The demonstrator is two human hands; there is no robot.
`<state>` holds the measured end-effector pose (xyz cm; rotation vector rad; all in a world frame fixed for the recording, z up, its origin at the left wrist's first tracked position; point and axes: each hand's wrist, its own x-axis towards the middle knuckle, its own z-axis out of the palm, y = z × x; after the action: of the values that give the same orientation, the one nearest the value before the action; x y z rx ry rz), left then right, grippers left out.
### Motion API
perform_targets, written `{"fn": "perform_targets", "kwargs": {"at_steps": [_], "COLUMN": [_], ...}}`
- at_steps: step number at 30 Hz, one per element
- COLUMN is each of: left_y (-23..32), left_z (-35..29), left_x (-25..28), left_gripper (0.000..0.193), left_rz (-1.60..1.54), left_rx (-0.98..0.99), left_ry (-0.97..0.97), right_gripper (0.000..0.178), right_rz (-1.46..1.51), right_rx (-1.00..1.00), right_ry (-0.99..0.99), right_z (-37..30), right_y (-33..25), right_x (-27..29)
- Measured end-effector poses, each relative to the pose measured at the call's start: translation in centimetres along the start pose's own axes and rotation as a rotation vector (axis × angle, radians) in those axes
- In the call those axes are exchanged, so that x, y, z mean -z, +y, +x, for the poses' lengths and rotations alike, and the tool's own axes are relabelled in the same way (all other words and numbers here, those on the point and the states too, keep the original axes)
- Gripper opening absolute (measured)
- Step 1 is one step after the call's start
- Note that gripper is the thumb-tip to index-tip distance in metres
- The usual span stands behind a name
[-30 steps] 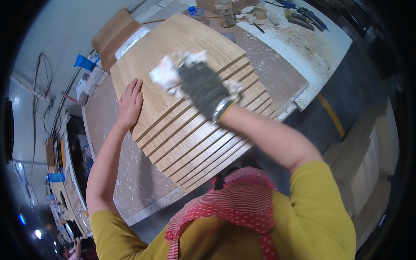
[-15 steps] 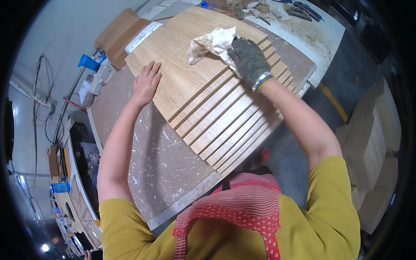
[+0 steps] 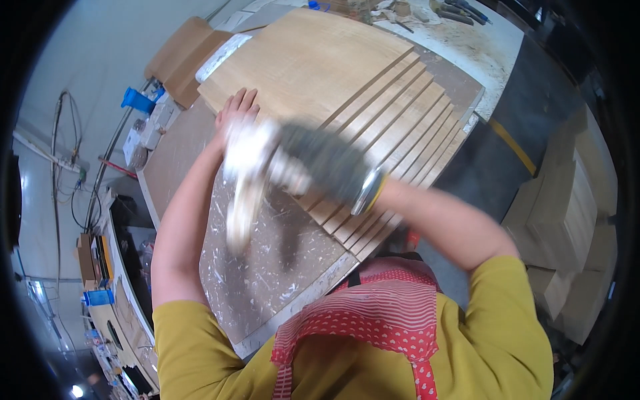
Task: The person wipes the surface of a stack of wooden slats with a cloth. They repeatedly flip the stack over to clean both sides and wipe the edges. The person wears gloves and works at a table in a workshop environment.
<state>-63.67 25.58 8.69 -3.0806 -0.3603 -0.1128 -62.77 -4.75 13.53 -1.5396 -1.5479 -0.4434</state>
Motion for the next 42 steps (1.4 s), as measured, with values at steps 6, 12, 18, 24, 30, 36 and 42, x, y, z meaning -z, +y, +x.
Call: {"fn": "perform_targets", "kwargs": {"at_steps": [6,12,18,24,30,36,42], "left_y": [2.9,2.4,2.3,2.1,1.9,1.4,3.9], "left_z": [0.0,-0.3,-0.7,0.2,0.1,-0.3,-0.8], "left_x": [1.2,1.5,1.9,0.4,0.8,1.1,3.8], "left_gripper": [0.055,0.054,0.054,0.051,0.051,0.050,0.052], "left_rz": [-0.206,-0.215,-0.185,-0.173,-0.179,-0.195,-0.157], "left_rx": [0.011,0.020,0.024,0.005,-0.010,-0.053,-0.076], "left_ry": [0.067,0.016,0.056,0.115,0.098,0.123,0.105], "right_gripper": [0.021,0.032,0.065,0.019,0.030,0.063,0.034], "right_rz": [-0.228,0.040,-0.506,-0.307,0.192,-0.701,-0.790], "right_rx": [-0.283,0.059,-0.047,-0.226,-0.047,-0.190,-0.202], "right_ry": [-0.063,-0.259,-0.032,0.020,-0.197,-0.162,-0.075], "right_z": [-0.8,-2.1,-2.6,-2.2,-3.1,-9.4,-10.9], "right_y": [4.9,-5.5,6.3,3.2,-5.9,4.7,6.6], "right_x": [-0.9,-5.9,4.5,-2.3,-4.4,12.4,15.5]}}
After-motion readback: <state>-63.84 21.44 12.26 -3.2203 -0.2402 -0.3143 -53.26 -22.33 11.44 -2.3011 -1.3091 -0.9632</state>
